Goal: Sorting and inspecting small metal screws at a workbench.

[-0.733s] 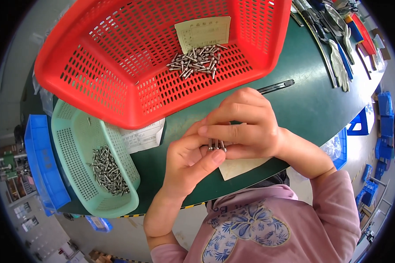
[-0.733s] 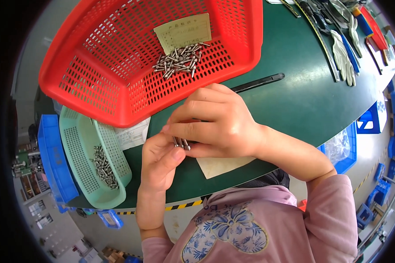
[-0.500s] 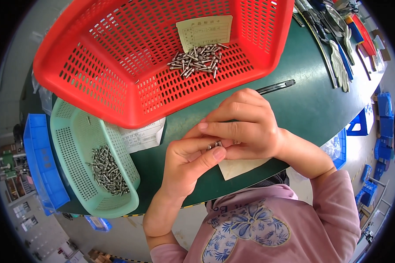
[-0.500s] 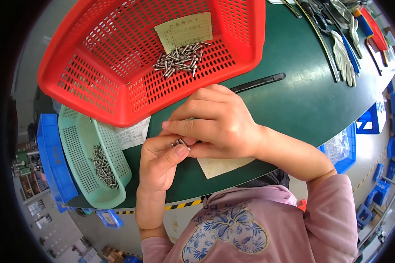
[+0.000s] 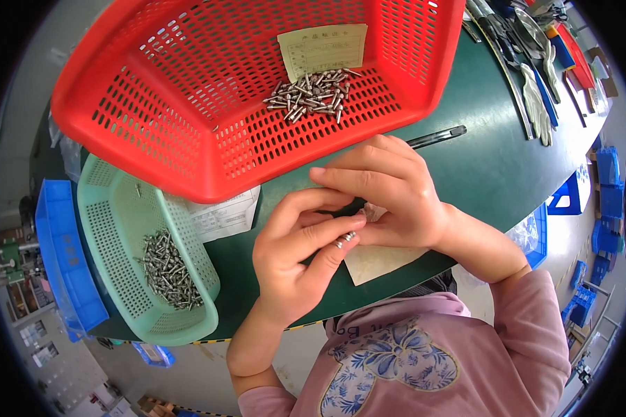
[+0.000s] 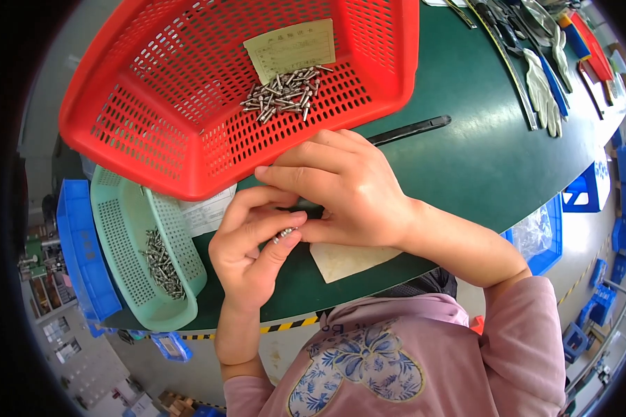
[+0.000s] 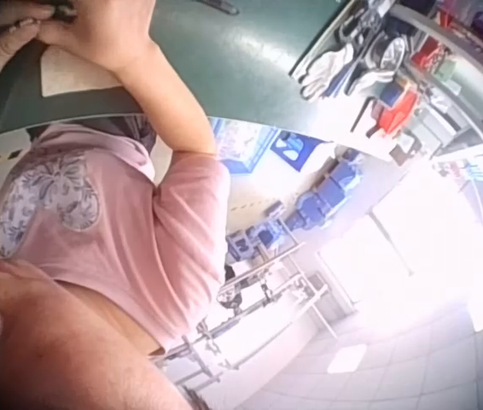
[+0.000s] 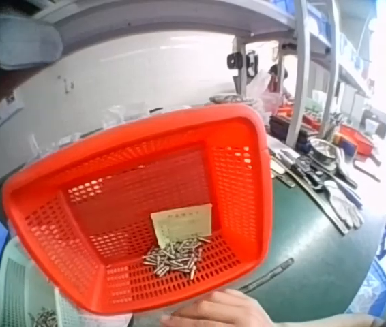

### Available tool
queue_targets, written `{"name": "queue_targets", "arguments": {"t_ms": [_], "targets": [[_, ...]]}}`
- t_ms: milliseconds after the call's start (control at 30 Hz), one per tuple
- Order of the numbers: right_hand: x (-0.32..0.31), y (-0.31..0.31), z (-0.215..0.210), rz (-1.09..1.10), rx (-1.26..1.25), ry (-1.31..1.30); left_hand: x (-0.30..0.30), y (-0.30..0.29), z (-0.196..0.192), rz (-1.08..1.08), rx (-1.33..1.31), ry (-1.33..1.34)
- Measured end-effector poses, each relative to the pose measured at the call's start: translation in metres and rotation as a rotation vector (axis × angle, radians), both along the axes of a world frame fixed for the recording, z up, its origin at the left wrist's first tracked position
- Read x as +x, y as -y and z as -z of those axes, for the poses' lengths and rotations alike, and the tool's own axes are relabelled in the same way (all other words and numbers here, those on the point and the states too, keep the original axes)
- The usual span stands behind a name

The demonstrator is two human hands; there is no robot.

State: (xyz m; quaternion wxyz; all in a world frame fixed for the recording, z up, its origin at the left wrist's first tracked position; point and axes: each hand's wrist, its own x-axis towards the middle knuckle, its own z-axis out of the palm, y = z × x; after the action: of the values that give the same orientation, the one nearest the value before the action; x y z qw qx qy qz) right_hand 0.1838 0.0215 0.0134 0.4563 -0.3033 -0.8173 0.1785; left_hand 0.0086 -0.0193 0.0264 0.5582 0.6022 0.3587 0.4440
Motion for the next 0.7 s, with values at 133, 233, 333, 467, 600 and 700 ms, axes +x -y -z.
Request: {"name": "queue_targets", "arguments": {"t_ms": [133, 233, 333, 467, 600, 700], "targets": [[0.001, -0.002, 0.004, 0.029, 0.021, 0.015, 0.004, -0.006, 0.001, -0.165, 0.692, -0.448], [-0.001, -0.002, 0.003, 0.051, 0.029, 0.001, 0.006, -0.006, 0.001, -0.217, 0.909, -0.534], [-0.001, -0.003, 0.004, 0.057, 0.051, -0.003, 0.007, -0.006, 0.002, -0.252, 0.993, -0.604], [-0.001, -0.003, 0.004, 0.047, 0.049, -0.007, 0.008, -0.007, 0.004, -0.287, 1.068, -0.626], [-0.003, -0.001, 0.001, 0.040, 0.033, 0.024, 0.005, -0.005, 0.002, -0.294, 1.054, -0.665], [-0.001, -0.001, 0.002, 0.058, -0.022, 0.087, -0.004, -0.008, -0.005, -0.354, 1.052, -0.774]]}}
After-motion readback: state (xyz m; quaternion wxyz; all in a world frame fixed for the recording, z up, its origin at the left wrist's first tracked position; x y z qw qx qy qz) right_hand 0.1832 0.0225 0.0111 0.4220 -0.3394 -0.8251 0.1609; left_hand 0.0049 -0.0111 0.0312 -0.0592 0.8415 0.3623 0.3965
